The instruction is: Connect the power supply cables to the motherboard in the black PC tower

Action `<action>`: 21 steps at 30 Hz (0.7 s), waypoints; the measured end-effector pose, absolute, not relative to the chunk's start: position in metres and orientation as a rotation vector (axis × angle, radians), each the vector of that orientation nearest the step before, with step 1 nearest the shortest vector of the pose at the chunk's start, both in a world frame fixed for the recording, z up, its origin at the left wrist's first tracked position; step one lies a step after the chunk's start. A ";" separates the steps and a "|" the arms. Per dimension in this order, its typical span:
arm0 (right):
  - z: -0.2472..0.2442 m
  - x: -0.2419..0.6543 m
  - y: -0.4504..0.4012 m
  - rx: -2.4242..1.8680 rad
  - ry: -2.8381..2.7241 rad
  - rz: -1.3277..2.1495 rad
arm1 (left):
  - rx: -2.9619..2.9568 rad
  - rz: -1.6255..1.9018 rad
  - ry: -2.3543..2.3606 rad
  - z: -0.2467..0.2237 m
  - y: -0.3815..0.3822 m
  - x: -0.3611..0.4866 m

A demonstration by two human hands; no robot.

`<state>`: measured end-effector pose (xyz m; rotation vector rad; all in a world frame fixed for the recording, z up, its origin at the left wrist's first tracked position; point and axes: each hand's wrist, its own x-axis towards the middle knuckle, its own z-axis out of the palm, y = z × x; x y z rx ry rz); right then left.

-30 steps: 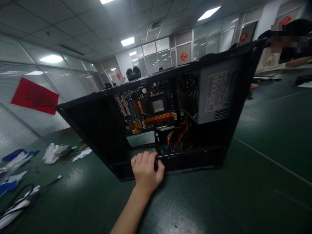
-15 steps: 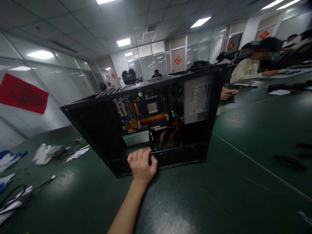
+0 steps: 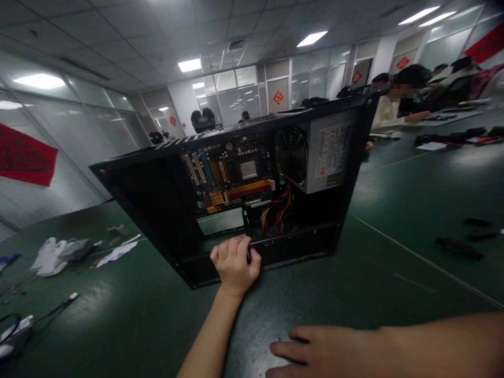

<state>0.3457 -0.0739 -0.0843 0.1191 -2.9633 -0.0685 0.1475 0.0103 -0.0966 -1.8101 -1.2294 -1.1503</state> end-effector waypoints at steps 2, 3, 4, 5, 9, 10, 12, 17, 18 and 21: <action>-0.071 0.333 -0.070 0.102 -3.039 -0.107 | -1.810 -1.152 -1.223 -0.097 0.011 0.148; -0.063 0.327 -0.069 0.059 -3.078 -0.130 | -1.810 -1.150 -1.223 -0.098 0.012 0.148; -0.053 0.321 -0.068 0.002 -3.093 -0.170 | -1.811 -1.148 -1.225 -0.098 0.012 0.148; -0.041 0.316 -0.067 -0.047 -3.085 -0.201 | -1.811 -1.149 -1.227 -0.098 0.012 0.148; 0.013 0.300 -0.058 -0.367 -2.961 -0.392 | -1.784 -1.170 -1.183 -0.099 0.014 0.146; 0.026 0.299 -0.054 -0.516 -2.928 -0.428 | -1.774 -1.164 -1.169 -0.099 0.014 0.146; 0.045 0.298 -0.041 -0.783 -2.894 -0.451 | -1.772 -1.144 -1.168 -0.100 0.014 0.146; 0.063 0.300 0.013 -1.300 -2.697 -0.287 | -1.815 -1.125 -1.239 -0.098 0.011 0.147; 0.062 0.300 0.025 -1.364 -2.658 -0.260 | -1.817 -1.127 -1.242 -0.098 0.011 0.148; 0.058 0.300 0.053 -1.581 -2.766 -0.032 | -1.823 -1.140 -1.238 -0.097 0.011 0.148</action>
